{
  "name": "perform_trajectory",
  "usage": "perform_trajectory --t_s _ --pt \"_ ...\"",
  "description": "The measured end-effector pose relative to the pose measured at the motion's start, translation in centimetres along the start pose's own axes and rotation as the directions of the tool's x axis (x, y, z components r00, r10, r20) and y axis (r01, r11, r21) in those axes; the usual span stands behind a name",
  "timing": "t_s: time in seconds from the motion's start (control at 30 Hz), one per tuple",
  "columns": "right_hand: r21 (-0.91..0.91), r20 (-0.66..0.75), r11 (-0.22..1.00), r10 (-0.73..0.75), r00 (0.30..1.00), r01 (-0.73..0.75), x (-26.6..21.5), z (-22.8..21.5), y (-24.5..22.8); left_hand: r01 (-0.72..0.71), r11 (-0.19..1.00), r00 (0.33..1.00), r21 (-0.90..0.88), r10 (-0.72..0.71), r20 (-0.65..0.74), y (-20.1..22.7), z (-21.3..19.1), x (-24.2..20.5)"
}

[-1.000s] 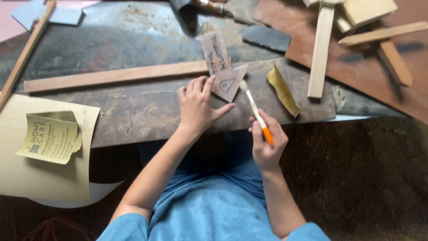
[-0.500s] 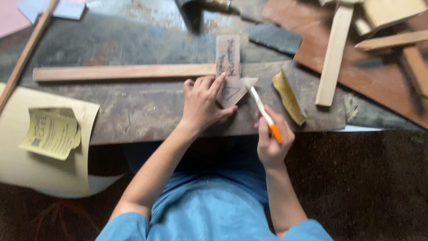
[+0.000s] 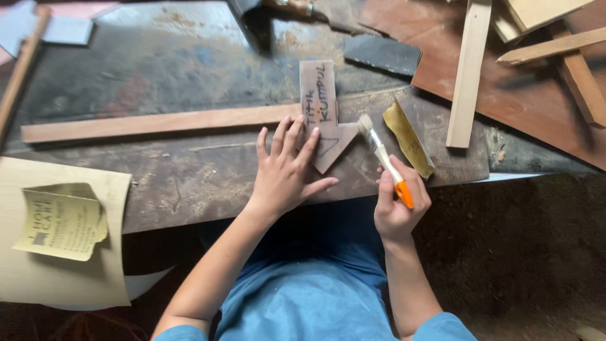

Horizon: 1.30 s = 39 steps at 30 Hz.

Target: The person brushes a small triangular wooden piece, then uses a sanding block to smooth the edges and surfaces of a long wooden stick. The person repeatedly flips and repositions the stick while sanding different sections.

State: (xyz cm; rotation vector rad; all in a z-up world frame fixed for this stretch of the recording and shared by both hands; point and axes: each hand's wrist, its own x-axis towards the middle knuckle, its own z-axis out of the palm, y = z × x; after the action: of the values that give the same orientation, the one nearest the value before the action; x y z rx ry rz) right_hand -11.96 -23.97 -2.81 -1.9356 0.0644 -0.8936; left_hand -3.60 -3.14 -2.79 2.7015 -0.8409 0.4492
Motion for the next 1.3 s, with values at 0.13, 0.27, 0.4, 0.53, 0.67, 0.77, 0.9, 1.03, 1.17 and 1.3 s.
perform_trajectory --t_s 0.13,0.27,0.4,0.53,0.67,0.77,0.9,1.03,1.17,1.3 --pt "-0.042 0.024 0.999 -0.008 1.0 0.009 0.1 -0.1 0.2 -0.062 0.998 0.998 -0.011 0.062 -0.018 0.5 -0.2 0.3" --pt "-0.057 0.03 0.998 0.01 1.0 -0.008 0.4 0.0 0.2 0.0 0.999 1.0 -0.036 0.001 0.01 0.6 -0.6 0.5" --pt "-0.036 0.032 0.999 -0.036 0.999 0.037 0.2 0.4 0.4 0.017 0.999 1.0 -0.031 -0.017 0.007 0.3 -0.6 -0.1" --pt "0.052 0.002 0.997 -0.055 0.998 0.055 0.7 1.3 0.6 0.018 0.999 1.0 -0.048 -0.019 -0.01 0.1 -0.9 -0.2" --pt "0.081 0.008 0.993 -0.085 0.996 0.084 0.9 2.3 0.6 0.081 0.995 0.997 -0.053 -0.082 -0.016 -0.1 -1.4 -0.8" --pt "-0.024 -0.032 0.997 -0.074 0.997 0.074 0.3 2.7 0.3 0.113 0.99 0.994 -0.08 -0.112 0.014 -0.2 -1.4 -1.4" --pt "-0.012 0.065 0.985 -0.173 0.983 0.174 -0.2 4.0 -0.4 0.153 0.984 0.988 -0.088 -0.155 -0.018 -1.0 -1.4 -1.2" --pt "0.123 0.098 0.992 -0.03 0.995 0.018 -0.7 4.2 -1.4 0.125 0.989 0.991 -0.072 -0.128 -0.036 -0.9 -1.6 -1.4" --pt "0.135 0.164 0.989 0.044 0.985 -0.067 0.3 4.4 -1.6 0.143 0.985 0.989 -0.095 -0.145 -0.023 -1.0 -2.0 -1.5" --pt "0.202 -0.061 0.959 0.214 0.975 -0.198 0.3 4.3 -1.6 0.134 0.988 0.991 -0.074 -0.136 -0.017 -0.8 -2.2 -1.8"
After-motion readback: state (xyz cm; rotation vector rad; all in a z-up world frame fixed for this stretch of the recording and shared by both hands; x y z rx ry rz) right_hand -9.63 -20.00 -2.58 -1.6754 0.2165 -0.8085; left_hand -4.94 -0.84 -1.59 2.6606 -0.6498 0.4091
